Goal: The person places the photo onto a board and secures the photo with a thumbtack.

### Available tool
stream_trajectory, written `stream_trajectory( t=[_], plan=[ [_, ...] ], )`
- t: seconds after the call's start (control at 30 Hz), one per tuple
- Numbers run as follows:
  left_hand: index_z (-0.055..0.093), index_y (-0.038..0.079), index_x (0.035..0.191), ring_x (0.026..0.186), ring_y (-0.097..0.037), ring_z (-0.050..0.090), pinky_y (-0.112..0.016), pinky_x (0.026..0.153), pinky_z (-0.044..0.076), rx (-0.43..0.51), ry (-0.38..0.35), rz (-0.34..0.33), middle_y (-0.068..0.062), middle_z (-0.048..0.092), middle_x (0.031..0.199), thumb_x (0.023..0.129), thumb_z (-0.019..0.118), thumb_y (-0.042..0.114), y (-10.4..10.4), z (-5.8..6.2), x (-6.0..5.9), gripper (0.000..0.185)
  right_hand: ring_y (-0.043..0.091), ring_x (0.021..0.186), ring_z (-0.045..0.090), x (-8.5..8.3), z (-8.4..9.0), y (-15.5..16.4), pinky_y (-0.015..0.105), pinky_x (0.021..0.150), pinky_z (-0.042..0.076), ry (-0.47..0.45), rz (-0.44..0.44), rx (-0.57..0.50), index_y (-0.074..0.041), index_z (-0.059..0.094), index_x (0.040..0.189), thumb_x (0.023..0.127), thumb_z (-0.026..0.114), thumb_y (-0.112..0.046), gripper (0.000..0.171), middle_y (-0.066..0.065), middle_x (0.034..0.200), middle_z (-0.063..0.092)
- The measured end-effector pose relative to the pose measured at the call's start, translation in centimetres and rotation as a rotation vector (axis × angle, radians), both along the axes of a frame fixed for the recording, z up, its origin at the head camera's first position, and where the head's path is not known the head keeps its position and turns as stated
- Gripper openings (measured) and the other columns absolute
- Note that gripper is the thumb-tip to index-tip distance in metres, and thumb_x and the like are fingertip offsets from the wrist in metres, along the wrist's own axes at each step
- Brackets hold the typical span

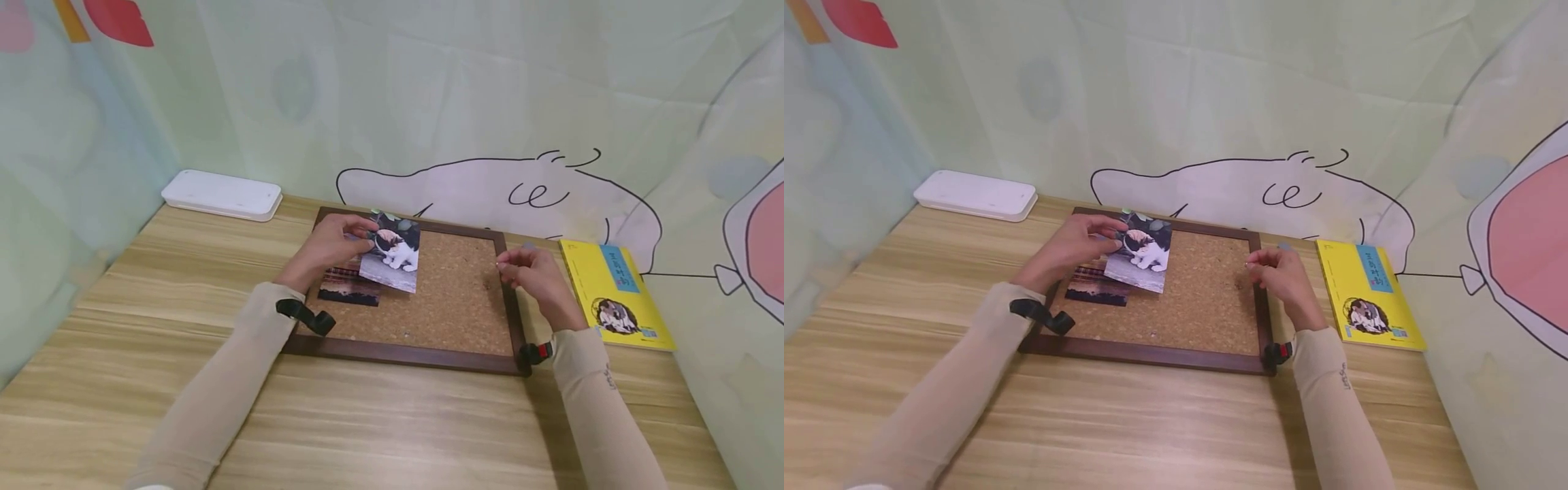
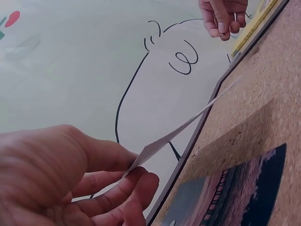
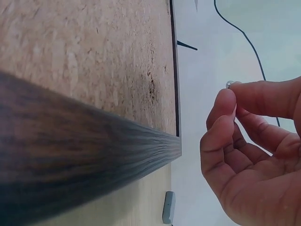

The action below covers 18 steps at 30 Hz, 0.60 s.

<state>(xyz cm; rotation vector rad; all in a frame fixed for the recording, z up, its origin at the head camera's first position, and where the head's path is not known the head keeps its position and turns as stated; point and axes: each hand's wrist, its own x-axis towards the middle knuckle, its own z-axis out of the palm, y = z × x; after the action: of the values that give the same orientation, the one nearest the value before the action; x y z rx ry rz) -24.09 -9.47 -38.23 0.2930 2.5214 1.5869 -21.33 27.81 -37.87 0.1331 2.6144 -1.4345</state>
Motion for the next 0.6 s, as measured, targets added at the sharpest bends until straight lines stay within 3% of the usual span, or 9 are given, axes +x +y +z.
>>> stream_trajectory(
  t=[0.47, 0.6],
  plan=[
    [0.071, 0.018, 0.123, 0.112, -0.026, 0.061, -0.038, 0.084, 0.052, -0.057, -0.034, -0.010, -0.009, 0.066, 0.120, 0.091, 0.071, 0.017, 3.0, 0.3, -0.1, 0.032, 0.026, 0.090, 0.062, -0.6, 0.3, -0.4, 0.031, 0.075, 0.053, -0.012, -0.010, -0.004, -0.001, 0.064, 0.115, 0.099, 0.062, -0.017, 0.022, 0.010, 0.104, 0.063],
    [0.071, 0.018, 0.123, 0.106, -0.025, 0.063, -0.039, 0.081, 0.055, -0.027, -0.066, -0.041, -0.009, 0.066, 0.120, 0.092, 0.070, 0.016, 4.2, 0.3, 0.0, 0.031, 0.023, 0.088, 0.062, -0.7, 0.5, -0.6, 0.031, 0.074, 0.052, -0.014, -0.016, -0.011, -0.001, 0.064, 0.114, 0.098, 0.063, -0.017, 0.023, 0.009, 0.102, 0.063]
  ],
)
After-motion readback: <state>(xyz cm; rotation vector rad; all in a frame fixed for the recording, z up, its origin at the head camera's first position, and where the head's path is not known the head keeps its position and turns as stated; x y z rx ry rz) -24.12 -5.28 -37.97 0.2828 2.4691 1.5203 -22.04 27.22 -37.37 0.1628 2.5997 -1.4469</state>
